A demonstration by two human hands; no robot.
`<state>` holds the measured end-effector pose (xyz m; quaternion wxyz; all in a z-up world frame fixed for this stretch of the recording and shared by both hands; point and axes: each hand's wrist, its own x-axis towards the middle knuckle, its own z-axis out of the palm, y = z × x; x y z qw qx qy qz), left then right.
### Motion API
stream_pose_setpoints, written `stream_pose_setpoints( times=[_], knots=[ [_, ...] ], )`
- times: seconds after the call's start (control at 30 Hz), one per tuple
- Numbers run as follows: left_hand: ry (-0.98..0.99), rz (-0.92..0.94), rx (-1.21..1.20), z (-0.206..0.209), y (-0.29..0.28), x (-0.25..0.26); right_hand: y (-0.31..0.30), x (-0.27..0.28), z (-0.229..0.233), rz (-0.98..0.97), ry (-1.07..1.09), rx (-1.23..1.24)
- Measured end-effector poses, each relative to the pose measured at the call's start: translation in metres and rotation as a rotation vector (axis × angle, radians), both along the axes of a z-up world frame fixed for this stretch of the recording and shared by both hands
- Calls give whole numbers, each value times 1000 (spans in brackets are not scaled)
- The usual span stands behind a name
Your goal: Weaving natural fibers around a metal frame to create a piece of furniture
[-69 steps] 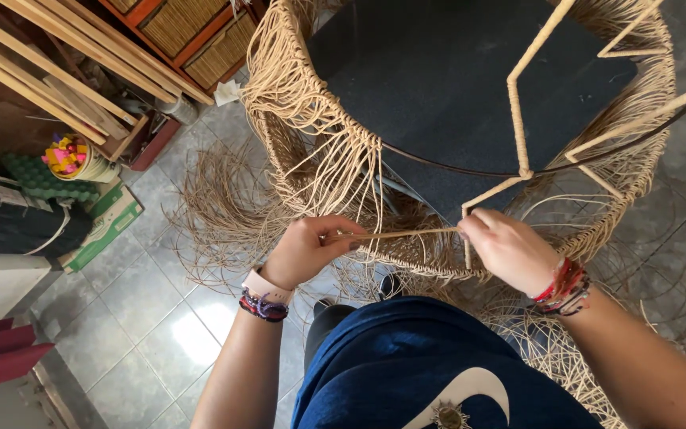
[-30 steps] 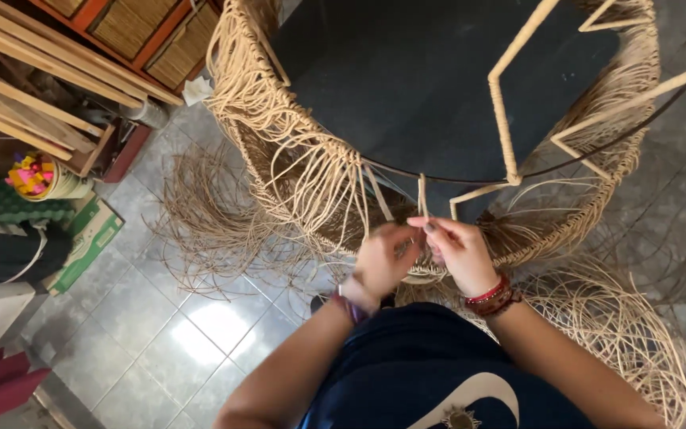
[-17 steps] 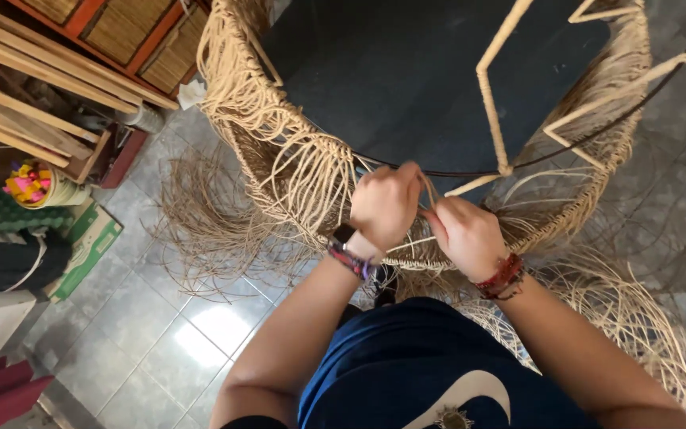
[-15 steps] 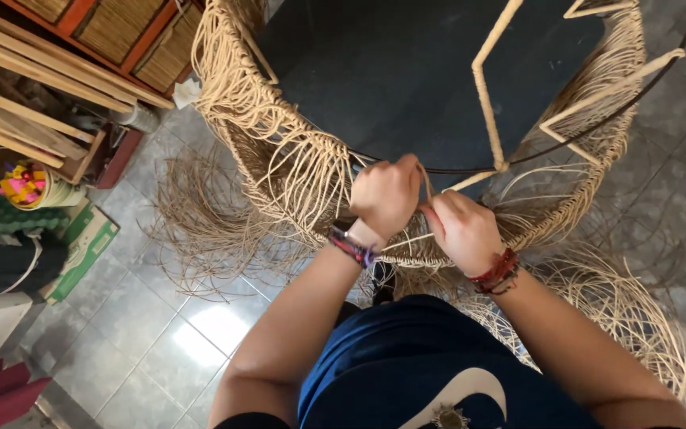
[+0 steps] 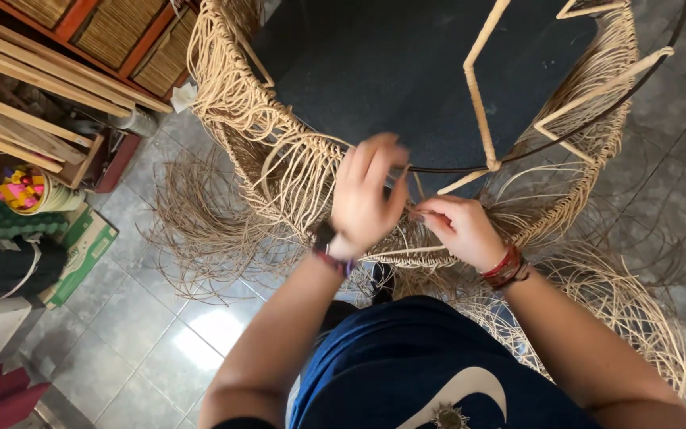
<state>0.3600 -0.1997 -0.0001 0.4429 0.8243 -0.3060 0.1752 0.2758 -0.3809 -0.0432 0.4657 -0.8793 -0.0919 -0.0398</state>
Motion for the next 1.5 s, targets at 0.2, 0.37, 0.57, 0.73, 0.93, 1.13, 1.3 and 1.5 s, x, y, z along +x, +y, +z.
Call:
stream_pose_setpoints(
  times=[0.2,0.37,0.57,0.73,0.93,1.13,1.3,1.5],
  knots=[
    [-208,-83,60,-79,18,-50,-1,-1,-21,-58,594,996],
    [-183,-198,-102,-108,33,-56,10,5,-10,-2,121,289],
    [1067,-238,-483,-143,48,-95,17,10,-38,-13,-396,-322],
    [924,-230,24,-113,33,-68,13,7,-59,-95,-407,-386],
    [810,-692,144,-109,14,-63,14,10,-62,-123,-387,-263],
    [708,-126,42,-111,6,-64,26,9,-34,-149,-259,-12],
    [1035,-764,221,-146,31,-98,25,6,-33,-174,-180,27],
    [937,-540,-28,-92,17,-81,36,11,-36,-204,-86,142]
  ],
)
